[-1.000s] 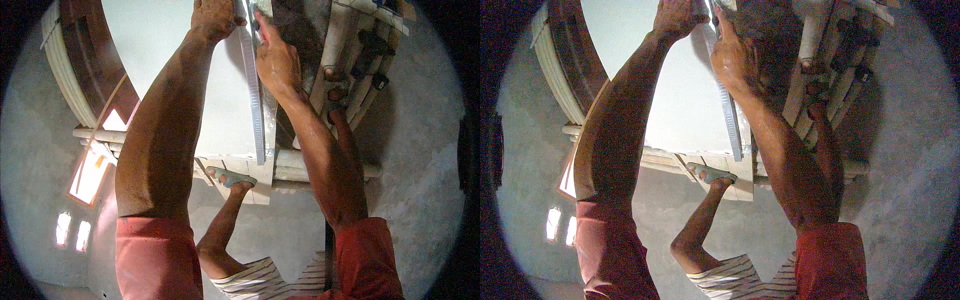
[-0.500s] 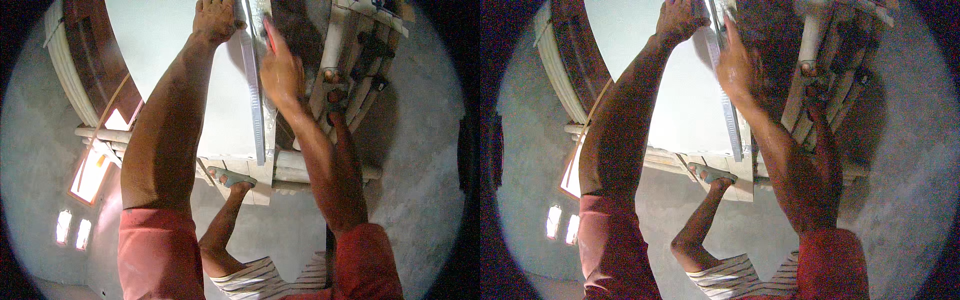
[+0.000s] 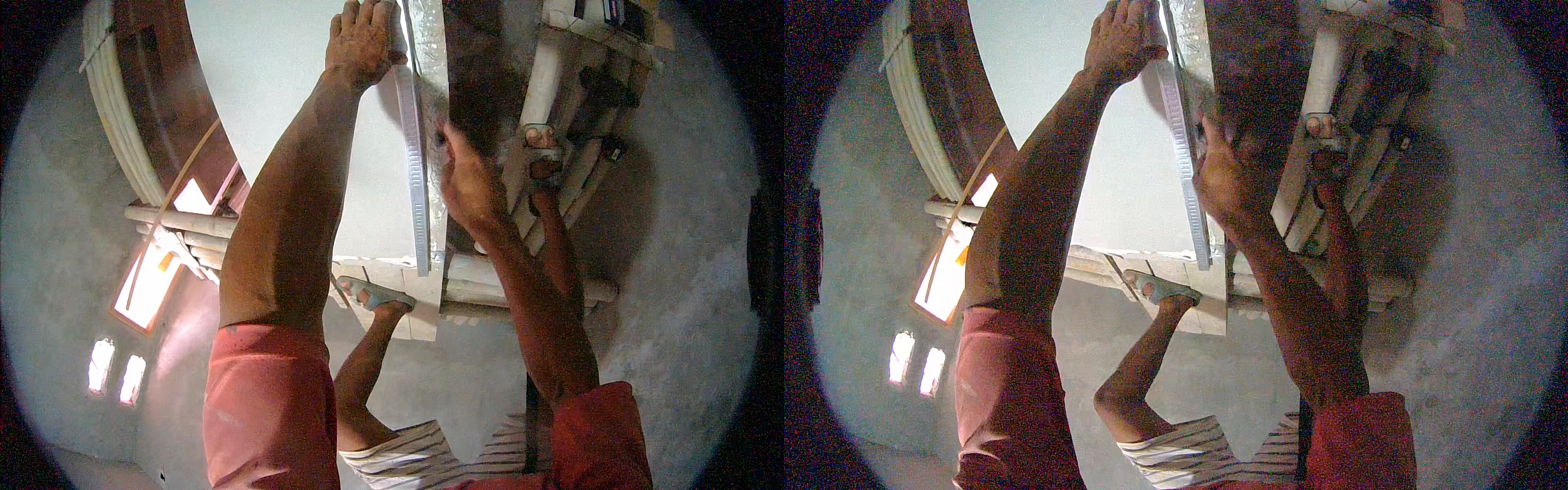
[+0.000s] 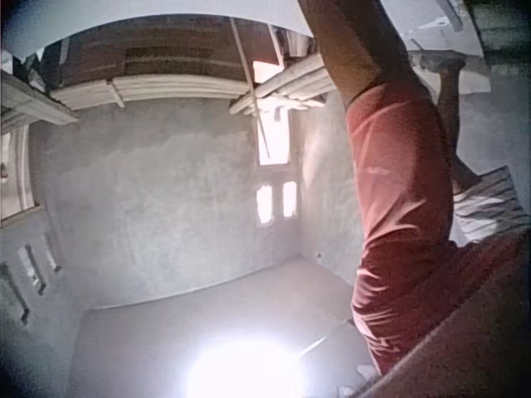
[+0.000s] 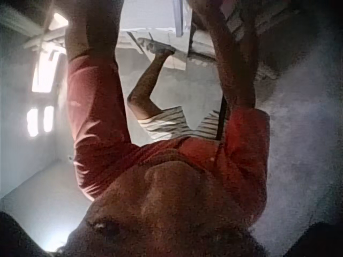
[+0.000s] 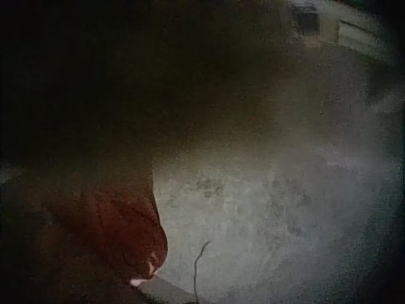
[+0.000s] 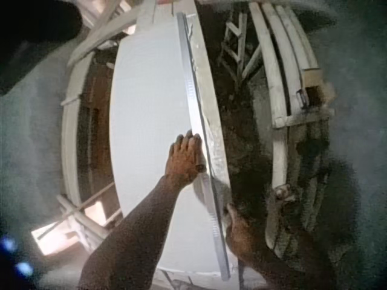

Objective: The person uses a utility knife and a metal ruler to score a long line across a piece of drywall board. They سپس use the knife to cut through the board along the scored line while working on a bamboo scaffolding platform.

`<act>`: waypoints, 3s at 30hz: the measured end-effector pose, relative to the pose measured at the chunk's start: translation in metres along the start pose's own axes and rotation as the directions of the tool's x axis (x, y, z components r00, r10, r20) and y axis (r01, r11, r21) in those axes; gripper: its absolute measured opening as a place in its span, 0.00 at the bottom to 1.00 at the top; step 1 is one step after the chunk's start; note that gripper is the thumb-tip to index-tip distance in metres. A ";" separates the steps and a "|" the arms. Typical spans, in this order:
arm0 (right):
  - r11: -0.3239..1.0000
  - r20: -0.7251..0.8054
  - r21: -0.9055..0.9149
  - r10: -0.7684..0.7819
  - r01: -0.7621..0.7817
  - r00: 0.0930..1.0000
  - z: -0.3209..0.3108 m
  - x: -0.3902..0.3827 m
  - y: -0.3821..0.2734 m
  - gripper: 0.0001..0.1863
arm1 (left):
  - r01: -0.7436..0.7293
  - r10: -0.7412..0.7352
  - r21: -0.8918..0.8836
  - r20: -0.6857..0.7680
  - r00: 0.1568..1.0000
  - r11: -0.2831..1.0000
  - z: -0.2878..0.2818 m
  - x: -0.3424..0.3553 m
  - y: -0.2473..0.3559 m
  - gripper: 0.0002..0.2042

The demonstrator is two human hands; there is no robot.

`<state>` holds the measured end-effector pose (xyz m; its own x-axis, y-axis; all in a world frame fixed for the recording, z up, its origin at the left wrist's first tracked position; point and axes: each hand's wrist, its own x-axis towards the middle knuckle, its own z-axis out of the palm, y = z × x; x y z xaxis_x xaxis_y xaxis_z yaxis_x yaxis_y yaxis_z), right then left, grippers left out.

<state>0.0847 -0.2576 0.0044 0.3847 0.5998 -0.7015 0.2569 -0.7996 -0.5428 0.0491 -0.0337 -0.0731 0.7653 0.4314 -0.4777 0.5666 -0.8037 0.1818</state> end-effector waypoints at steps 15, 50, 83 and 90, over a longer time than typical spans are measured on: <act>0.986 0.135 -0.148 0.091 -0.070 0.987 -0.017 0.024 -0.028 0.30 | -0.009 0.007 -0.014 -0.110 0.994 1.000 0.000 0.002 -0.007 0.44; 0.970 -0.383 -0.075 -0.243 0.232 0.891 -0.075 0.250 -0.110 0.28 | 0.034 -0.036 -0.049 -0.042 0.998 0.998 -0.006 0.001 0.000 0.46; 0.895 -0.398 -0.161 -0.445 0.416 0.803 -0.110 0.274 -0.087 0.29 | 0.084 -0.083 -0.007 0.052 0.995 0.996 -0.015 0.004 0.007 0.41; 0.860 -0.344 -0.317 -0.497 0.400 0.796 -0.097 0.304 -0.085 0.28 | 0.042 -0.044 -0.072 -0.023 0.999 0.997 -0.012 0.002 0.005 0.40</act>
<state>0.2659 -0.0102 -0.1182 0.4839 0.8654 -0.1298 0.6556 -0.4568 -0.6013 0.0572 -0.0319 -0.0634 0.7467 0.4755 -0.4651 0.6186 -0.7535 0.2228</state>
